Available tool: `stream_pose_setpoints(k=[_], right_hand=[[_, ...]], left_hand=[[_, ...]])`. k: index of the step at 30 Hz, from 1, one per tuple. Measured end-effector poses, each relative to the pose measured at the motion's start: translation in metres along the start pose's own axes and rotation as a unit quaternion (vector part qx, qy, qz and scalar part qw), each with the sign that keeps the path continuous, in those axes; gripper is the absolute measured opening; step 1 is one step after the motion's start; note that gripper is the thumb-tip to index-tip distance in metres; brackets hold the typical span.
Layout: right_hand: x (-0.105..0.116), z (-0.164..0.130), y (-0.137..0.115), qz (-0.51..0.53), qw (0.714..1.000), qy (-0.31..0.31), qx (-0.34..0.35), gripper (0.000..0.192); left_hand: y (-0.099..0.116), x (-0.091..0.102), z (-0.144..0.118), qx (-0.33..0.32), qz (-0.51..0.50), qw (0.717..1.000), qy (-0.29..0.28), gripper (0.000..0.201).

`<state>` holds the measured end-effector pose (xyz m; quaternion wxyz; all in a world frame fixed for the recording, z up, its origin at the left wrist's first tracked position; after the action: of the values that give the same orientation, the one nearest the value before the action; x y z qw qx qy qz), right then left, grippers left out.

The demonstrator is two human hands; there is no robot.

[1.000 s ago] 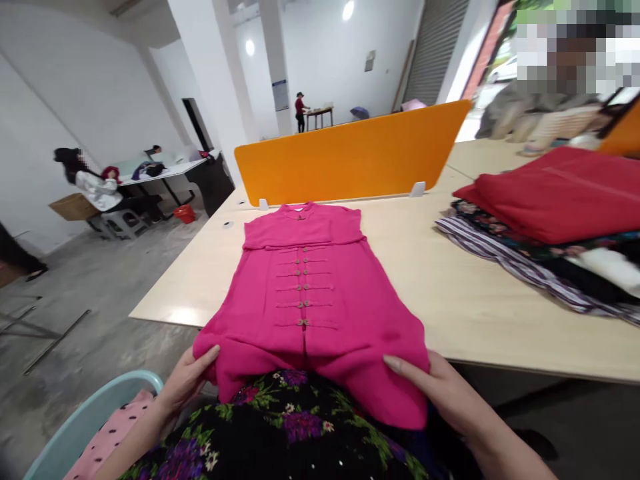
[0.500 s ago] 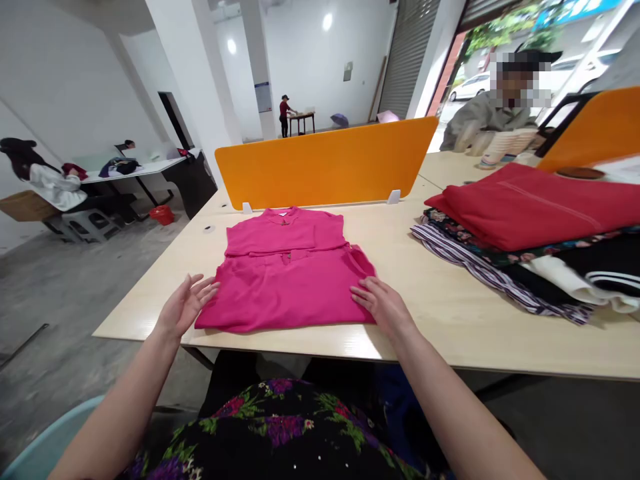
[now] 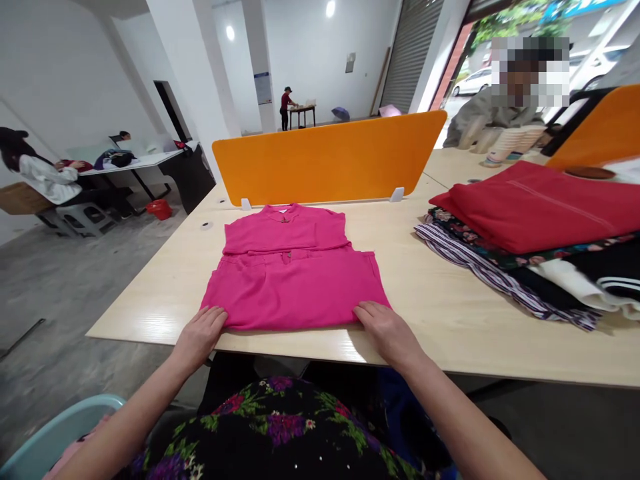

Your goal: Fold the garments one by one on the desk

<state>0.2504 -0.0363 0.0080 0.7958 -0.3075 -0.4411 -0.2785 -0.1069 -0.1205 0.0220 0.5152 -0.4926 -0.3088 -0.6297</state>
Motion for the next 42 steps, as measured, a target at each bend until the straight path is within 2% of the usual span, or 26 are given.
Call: stream_pose_setpoints(k=[3,7,9,12,14,16,19,22,26,29,31,32,34,38,40,42], right_hand=[[0.010,-0.011,-0.011,0.006,1.000,-0.014,0.007,0.031],[0.018,-0.031,-0.012,0.108,0.989,-0.098,-0.023,0.029],[0.018,-0.032,-0.008,0.171,0.972,-0.154,-0.054,0.028],[0.020,-0.006,-0.012,0.239,0.950,-0.176,-0.094,0.029],[0.021,0.030,-0.029,0.265,0.950,-0.144,-0.077,0.031],[0.014,0.072,-0.055,0.271,0.954,-0.126,-0.024,0.030],[-0.018,0.125,-0.087,0.225,0.963,-0.148,0.024,0.029],[-0.057,0.158,-0.101,0.137,0.969,-0.201,0.036,0.027],[-0.084,0.174,-0.103,0.049,0.969,-0.239,0.032,0.031],[-0.091,0.178,-0.099,0.060,0.962,-0.267,0.010,0.021],[-0.094,0.178,-0.099,0.087,0.954,-0.285,0.015,0.009],[-0.095,0.179,-0.099,0.104,0.953,-0.285,0.023,0.010],[-0.094,0.180,-0.098,0.148,0.952,-0.266,0.030,0.014],[-0.092,0.183,-0.085,0.240,0.952,-0.191,-0.006,0.014],[-0.095,0.183,-0.079,0.272,0.946,-0.175,-0.027,0.019],[-0.101,0.181,-0.074,0.281,0.941,-0.186,-0.043,0.030]], left_hand=[[-0.001,0.009,-0.012,-0.032,-0.019,0.999,-0.002,0.034],[-0.001,0.017,-0.037,-0.040,-0.122,0.988,-0.082,0.043],[-0.009,0.022,-0.041,0.001,-0.207,0.973,-0.104,0.040],[-0.035,0.029,-0.024,0.092,-0.260,0.959,-0.065,0.030],[-0.049,0.029,-0.002,0.119,-0.228,0.966,-0.031,0.029],[-0.056,0.020,0.023,0.116,-0.178,0.977,-0.022,0.029],[-0.060,-0.004,0.053,0.112,-0.088,0.987,-0.068,0.028],[-0.064,-0.018,0.065,0.119,0.000,0.984,-0.133,0.027],[-0.065,-0.018,0.064,0.105,0.035,0.978,-0.179,0.015],[-0.063,-0.011,0.061,0.085,0.013,0.981,-0.175,0.010],[-0.064,-0.005,0.060,0.072,-0.015,0.984,-0.165,0.011],[-0.066,-0.002,0.060,0.070,-0.024,0.984,-0.159,0.011],[-0.073,0.005,0.065,0.073,-0.025,0.987,-0.143,0.012],[-0.090,0.010,0.085,0.100,-0.016,0.990,-0.096,0.013],[-0.095,0.000,0.095,0.113,-0.014,0.989,-0.098,0.016],[-0.099,-0.016,0.101,0.127,-0.003,0.985,-0.116,0.018]])
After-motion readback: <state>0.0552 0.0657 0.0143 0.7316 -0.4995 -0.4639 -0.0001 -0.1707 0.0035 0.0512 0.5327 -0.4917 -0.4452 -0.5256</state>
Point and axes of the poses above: each hand's wrist, its own z-axis towards the middle knuckle, its own x-axis out of the back of the hand, y = z × x, the point moved 8 cm from there along z, towards the middle knuckle, and after that the axes turned 4 degrees about z, right-handed, at the moved point
